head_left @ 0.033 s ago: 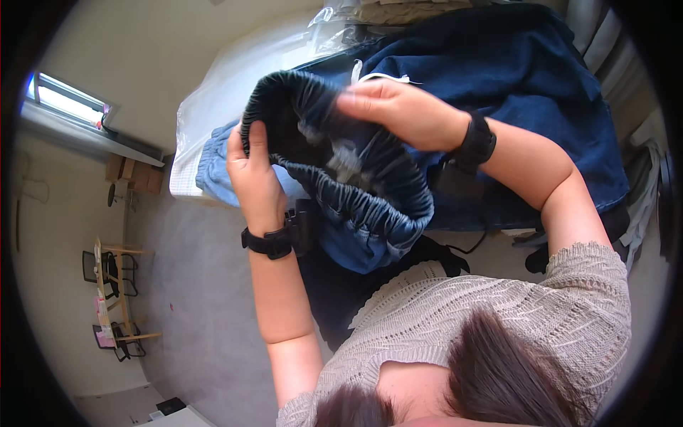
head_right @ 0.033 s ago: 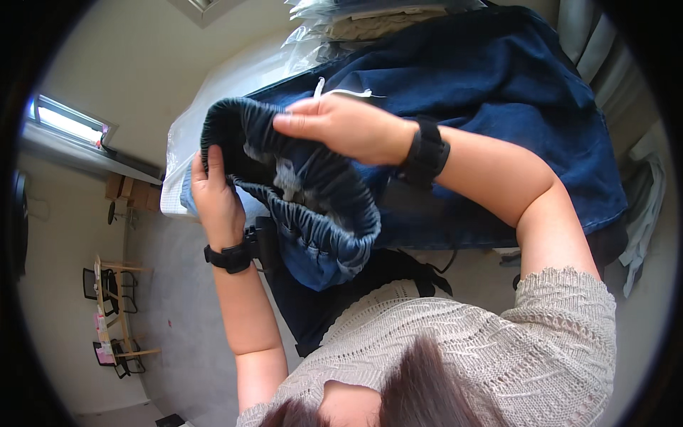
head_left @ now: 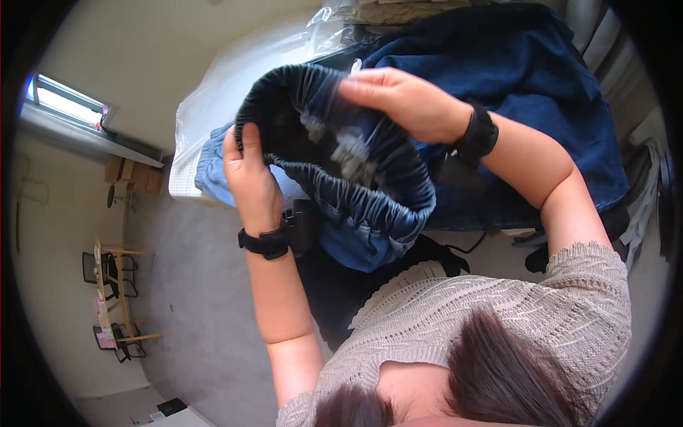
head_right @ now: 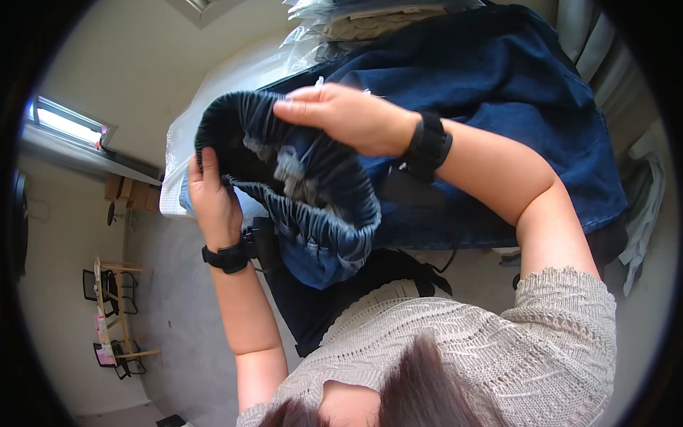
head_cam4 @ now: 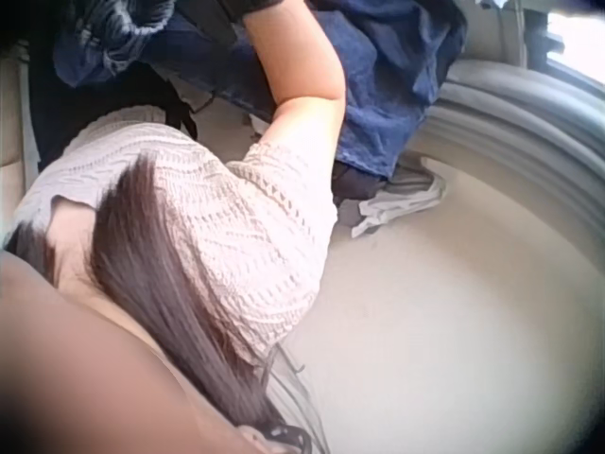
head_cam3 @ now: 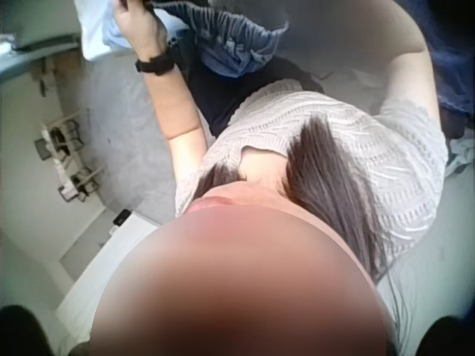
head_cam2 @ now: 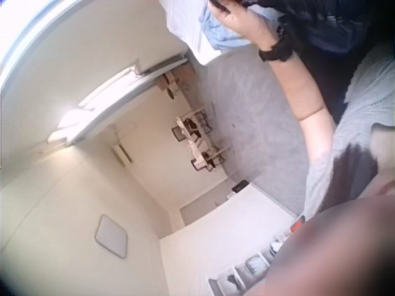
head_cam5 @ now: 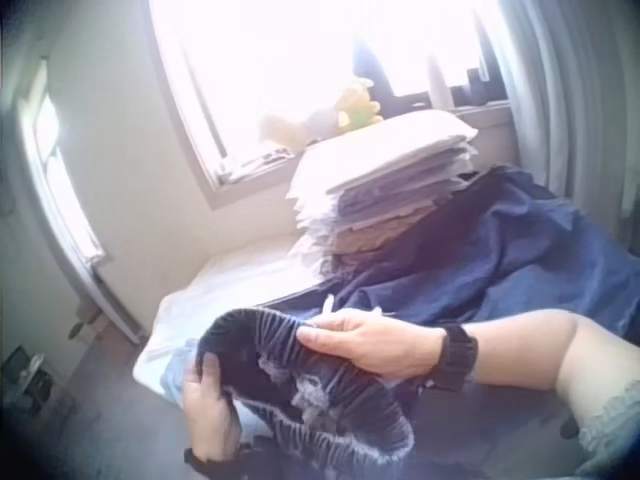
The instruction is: Packing a folded white garment into a plastic zip bag and then inspecting a pair of denim pants.
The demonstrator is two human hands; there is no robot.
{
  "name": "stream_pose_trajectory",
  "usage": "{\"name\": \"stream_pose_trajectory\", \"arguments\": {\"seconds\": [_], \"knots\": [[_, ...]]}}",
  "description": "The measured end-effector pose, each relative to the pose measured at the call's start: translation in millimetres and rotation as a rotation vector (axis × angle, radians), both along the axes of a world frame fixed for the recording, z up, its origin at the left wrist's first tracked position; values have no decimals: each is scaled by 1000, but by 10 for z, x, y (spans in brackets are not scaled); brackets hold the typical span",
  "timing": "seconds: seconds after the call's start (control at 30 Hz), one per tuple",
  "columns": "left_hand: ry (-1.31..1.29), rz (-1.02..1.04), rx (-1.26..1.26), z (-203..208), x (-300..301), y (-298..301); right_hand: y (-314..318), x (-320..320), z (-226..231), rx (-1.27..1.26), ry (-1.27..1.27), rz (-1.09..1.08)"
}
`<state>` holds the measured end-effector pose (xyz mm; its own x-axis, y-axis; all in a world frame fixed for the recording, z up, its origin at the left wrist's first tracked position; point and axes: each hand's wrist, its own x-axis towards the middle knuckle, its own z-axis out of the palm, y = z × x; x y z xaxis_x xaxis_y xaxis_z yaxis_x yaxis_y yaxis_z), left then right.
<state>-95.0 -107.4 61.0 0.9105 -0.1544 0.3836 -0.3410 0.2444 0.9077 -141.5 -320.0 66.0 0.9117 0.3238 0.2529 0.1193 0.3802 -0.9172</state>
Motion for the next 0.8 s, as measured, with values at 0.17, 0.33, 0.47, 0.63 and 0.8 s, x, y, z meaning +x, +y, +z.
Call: {"name": "stream_pose_trajectory", "arguments": {"seconds": [0.17,0.33,0.47,0.63,0.8], "knots": [[176,-222,-294,-27,27,26,-220,41,137,40,-19,-241],[376,-252,-373,-254,77,43,-334,189,-27,132,174,-128],[411,-376,-329,-389,-1,-13,-281,180,-90,184,236,-26],[410,-395,-137,-411,-50,1,-259,204,-136,-65,118,151],[458,-402,-272,-313,-92,-31,-324,220,-22,-290,74,12]]}}
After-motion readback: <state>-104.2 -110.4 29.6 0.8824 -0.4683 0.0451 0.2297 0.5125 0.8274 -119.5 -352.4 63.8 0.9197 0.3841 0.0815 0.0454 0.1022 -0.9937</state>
